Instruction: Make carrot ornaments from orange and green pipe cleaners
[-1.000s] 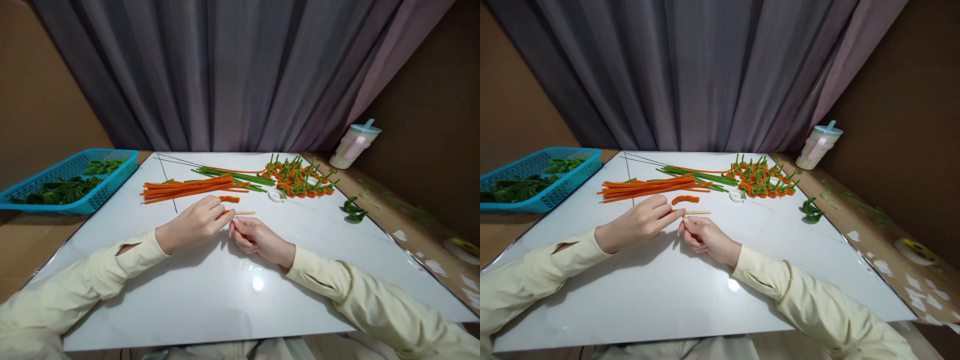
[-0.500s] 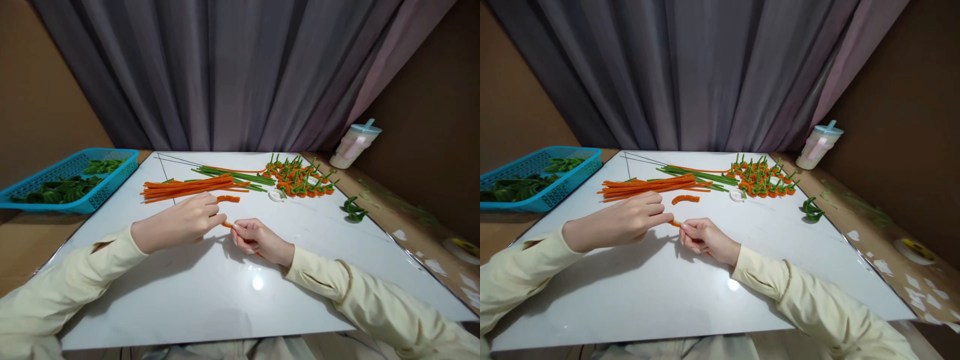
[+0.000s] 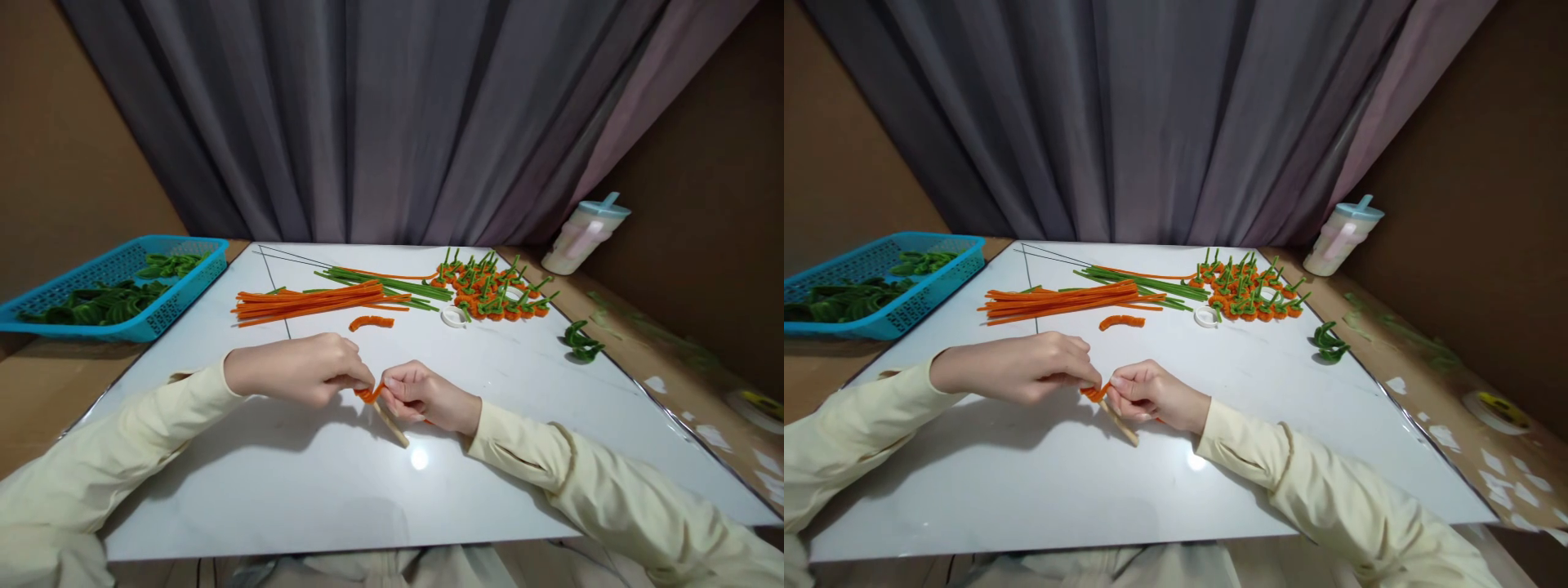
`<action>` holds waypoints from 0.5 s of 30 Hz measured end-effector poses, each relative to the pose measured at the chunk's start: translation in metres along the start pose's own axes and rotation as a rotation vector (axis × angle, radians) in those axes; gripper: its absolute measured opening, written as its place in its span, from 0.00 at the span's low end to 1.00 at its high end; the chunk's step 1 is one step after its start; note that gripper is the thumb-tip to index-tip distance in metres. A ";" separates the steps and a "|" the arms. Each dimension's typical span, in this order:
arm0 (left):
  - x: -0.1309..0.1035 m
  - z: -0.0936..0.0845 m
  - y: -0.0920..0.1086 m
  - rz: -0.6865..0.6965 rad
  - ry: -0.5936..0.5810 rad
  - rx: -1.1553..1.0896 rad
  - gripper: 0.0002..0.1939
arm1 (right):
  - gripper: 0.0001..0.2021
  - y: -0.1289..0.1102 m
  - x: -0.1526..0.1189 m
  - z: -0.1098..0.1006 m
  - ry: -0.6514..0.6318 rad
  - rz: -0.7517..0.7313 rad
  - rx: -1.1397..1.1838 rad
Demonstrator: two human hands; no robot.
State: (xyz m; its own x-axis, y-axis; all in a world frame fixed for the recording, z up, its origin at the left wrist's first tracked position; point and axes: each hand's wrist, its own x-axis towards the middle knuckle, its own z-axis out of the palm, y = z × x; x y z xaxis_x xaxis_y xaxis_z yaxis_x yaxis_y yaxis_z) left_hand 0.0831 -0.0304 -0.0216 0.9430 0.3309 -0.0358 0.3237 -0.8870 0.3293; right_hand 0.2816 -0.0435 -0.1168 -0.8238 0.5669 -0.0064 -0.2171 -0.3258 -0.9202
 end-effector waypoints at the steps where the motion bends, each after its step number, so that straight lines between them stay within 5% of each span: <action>1: 0.000 -0.001 -0.001 -0.003 -0.005 -0.052 0.14 | 0.15 0.000 0.000 0.000 -0.002 -0.003 0.016; 8: 0.001 -0.002 -0.014 -0.077 0.056 -0.440 0.14 | 0.15 -0.002 -0.001 -0.003 0.035 -0.025 0.048; 15: 0.010 0.021 -0.016 -0.181 0.295 -0.780 0.12 | 0.12 -0.006 0.001 -0.003 0.132 -0.070 0.116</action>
State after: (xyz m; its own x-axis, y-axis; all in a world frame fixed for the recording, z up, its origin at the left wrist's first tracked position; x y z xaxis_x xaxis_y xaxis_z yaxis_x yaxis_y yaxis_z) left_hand 0.0885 -0.0196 -0.0471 0.7881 0.6125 0.0614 0.2193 -0.3727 0.9017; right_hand 0.2842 -0.0389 -0.1129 -0.7302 0.6832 -0.0028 -0.3365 -0.3633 -0.8688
